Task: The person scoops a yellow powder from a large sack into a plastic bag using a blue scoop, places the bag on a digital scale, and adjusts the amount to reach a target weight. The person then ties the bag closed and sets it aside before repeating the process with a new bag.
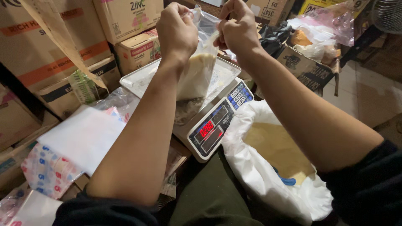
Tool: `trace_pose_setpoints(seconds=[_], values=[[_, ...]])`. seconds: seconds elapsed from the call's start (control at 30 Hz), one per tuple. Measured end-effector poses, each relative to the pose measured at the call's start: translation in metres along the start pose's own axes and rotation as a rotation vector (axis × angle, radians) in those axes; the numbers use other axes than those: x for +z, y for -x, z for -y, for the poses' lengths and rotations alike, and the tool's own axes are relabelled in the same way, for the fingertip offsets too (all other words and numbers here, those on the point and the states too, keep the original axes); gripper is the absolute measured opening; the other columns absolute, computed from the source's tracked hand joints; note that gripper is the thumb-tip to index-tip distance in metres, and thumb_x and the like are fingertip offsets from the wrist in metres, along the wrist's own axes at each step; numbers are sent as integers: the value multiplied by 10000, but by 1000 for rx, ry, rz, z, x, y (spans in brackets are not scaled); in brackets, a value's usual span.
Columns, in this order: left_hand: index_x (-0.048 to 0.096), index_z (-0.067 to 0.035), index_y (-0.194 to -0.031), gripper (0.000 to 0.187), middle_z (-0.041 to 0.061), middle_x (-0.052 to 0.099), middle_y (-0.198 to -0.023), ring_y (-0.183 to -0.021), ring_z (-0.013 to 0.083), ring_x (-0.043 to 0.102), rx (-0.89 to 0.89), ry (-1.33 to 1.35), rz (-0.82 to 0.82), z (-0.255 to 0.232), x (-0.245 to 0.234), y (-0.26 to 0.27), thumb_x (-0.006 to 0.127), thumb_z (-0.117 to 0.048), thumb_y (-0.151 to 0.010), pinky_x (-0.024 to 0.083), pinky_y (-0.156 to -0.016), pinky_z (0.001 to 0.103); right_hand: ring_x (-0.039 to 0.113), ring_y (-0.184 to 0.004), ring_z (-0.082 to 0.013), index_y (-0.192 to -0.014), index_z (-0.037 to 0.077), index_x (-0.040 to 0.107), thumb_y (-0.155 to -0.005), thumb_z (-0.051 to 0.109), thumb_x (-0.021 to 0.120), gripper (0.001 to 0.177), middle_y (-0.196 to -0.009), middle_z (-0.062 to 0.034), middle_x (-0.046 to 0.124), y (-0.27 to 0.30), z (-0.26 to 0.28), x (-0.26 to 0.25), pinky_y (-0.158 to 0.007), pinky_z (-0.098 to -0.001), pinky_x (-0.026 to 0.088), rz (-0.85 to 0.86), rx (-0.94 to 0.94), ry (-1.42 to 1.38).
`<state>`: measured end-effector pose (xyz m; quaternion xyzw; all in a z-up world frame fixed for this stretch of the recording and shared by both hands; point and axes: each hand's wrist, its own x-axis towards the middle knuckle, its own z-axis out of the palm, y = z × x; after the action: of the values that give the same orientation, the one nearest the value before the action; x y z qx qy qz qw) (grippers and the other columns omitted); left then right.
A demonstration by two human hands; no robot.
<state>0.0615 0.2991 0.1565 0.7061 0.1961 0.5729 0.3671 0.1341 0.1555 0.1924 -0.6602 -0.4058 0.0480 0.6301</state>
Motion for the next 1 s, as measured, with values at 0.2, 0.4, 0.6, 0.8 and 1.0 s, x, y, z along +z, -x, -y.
trace_pose_setpoints(seconds=[0.2,0.4,0.6,0.8,1.0], values=[[740,-36,-865,123,153,761,-831,-781,297,771,-2,-22,58,-25,-13,-9,692,-144,-897,593,-739,409,670,-562,-115,-1011,107,587,-963,20,617,104,-715,-27,635,-3,15,-7,-453,-273,502,16,-57,159],[754,-54,-869,140,147,767,-789,-730,246,792,-196,-66,161,-33,-33,-6,688,-173,-902,612,-728,360,681,-710,-216,-1021,139,757,-953,43,598,198,-821,-87,692,-7,24,-16,-616,-378,506,204,-232,723],[781,-48,-852,141,154,771,-819,-757,242,773,-119,-95,142,-29,-37,-4,754,-186,-863,593,-738,360,423,-1297,-372,-1208,148,787,-1037,373,668,307,-1363,-214,511,-13,31,-16,-1054,-526,375,515,-574,930],[767,-58,-912,134,135,775,-829,-750,219,787,-100,-48,242,-37,-49,6,728,-180,-869,605,-717,339,501,-1240,-362,-1156,142,774,-938,558,678,479,-1283,-186,559,4,34,-7,-955,-533,445,583,-656,1036],[772,-55,-888,131,134,769,-795,-736,228,771,-5,-43,224,-50,-53,26,726,-176,-873,594,-718,349,656,-936,-329,-857,62,698,-1003,261,588,271,-1053,-100,684,25,20,9,-860,-560,490,400,-716,1030]])
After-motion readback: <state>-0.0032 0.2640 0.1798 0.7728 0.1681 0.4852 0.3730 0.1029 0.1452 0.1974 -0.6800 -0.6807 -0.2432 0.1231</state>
